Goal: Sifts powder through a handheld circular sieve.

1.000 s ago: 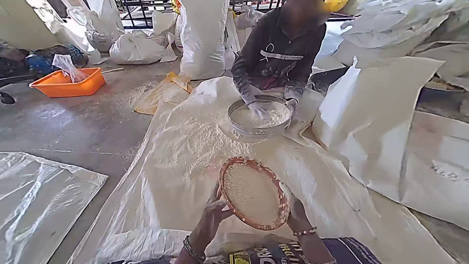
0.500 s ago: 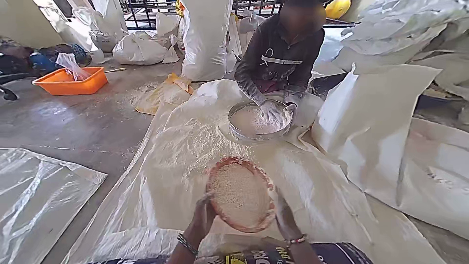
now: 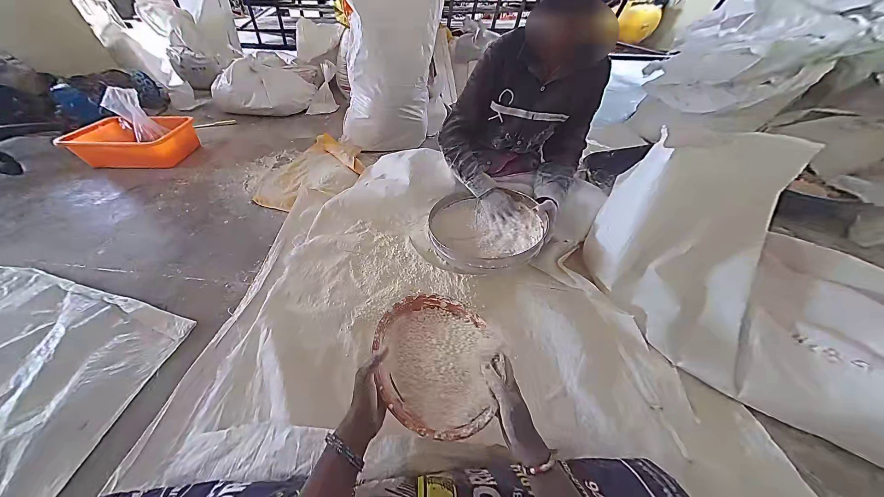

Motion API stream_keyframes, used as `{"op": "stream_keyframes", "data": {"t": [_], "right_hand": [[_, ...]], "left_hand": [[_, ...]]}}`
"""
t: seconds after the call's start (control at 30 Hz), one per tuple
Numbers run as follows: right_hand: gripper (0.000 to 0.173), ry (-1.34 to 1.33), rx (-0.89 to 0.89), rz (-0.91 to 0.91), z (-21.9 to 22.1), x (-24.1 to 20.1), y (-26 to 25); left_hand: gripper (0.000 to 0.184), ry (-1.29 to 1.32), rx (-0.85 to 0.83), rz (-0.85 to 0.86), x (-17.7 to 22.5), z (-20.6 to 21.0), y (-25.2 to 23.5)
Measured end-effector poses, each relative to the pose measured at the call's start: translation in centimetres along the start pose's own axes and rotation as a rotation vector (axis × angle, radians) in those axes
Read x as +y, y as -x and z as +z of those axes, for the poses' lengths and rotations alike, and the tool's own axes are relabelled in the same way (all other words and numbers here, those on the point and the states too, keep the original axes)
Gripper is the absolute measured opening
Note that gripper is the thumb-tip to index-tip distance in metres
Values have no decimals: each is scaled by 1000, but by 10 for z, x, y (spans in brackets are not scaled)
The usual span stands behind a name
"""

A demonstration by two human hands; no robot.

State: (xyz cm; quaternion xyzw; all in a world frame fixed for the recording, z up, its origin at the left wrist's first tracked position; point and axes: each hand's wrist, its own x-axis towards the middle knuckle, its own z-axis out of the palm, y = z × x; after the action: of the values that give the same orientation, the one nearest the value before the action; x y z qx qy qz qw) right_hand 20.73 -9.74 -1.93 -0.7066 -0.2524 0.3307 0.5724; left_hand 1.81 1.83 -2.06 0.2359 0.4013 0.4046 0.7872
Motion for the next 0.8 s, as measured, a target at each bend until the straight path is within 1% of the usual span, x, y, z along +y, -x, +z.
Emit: {"op": "stream_keyframes", "data": {"t": [0.03,0.07,0.1,0.13,0.17,0.2,0.23,0.27,0.3,0.33,0.37,0.4,0.43,0.47,0.53,0.57,0.6,0.63,0.67,0.7,0.73,0.77,0.8], "right_hand": [[64,1,9,-2,0,-1,-4],[58,-4,37,-2,-6,0,-10],[52,-28,93,17,-14,0,-17],[48,-60,146,55,-19,-2,-19],[47,-66,152,66,-22,-6,-16],[49,-37,130,42,-19,-7,-11],[53,-16,89,26,-12,-6,-5],[59,-6,40,16,-5,-4,0],[62,-24,9,20,0,-5,1],[60,-32,16,15,-3,-5,-4],[54,-47,46,25,-10,-3,-11],[49,-79,82,55,-19,-2,-18],[46,-114,107,89,-24,-1,-21],[46,-110,103,103,-25,-3,-18],[51,-24,28,59,-12,-7,-2],[57,-3,-11,44,-4,-6,3],[59,1,-25,31,-3,-5,2],[58,15,-19,7,-8,-1,-4],[52,12,27,19,-16,3,-12],[48,-16,86,53,-22,5,-20],[46,-48,125,89,-26,3,-23],[46,-51,108,95,-26,0,-19],[49,-12,62,75,-21,-3,-11]], "left_hand": [[29,-16,-11,-31,2,1,2],[31,-40,-72,-62,3,2,7],[40,-37,-188,-88,2,-1,10],[58,-30,-312,-113,1,-7,9],[66,-24,-342,-109,0,-9,6],[55,-17,-265,-66,-1,-6,4],[40,12,-140,-33,-1,-2,3],[32,24,-35,-21,-1,1,1],[29,0,-9,-23,0,2,3],[28,-34,-45,-34,1,3,6],[31,-50,-134,-50,0,1,9],[48,-58,-268,-72,-2,-5,9],[66,-73,-352,-86,-3,-10,7],[64,-87,-325,-66,-2,-10,5],[36,-53,-86,-24,1,-2,2],[31,-40,-6,-38,2,1,0],[31,-51,-11,-58,2,-1,-1],[33,-78,-73,-76,1,-2,2],[36,-83,-200,-89,0,-6,5],[48,-80,-349,-104,0,-10,6],[61,-82,-429,-112,1,-12,7],[60,-86,-386,-90,1,-11,6],[48,-65,-251,-64,-1,-8,4]]}}
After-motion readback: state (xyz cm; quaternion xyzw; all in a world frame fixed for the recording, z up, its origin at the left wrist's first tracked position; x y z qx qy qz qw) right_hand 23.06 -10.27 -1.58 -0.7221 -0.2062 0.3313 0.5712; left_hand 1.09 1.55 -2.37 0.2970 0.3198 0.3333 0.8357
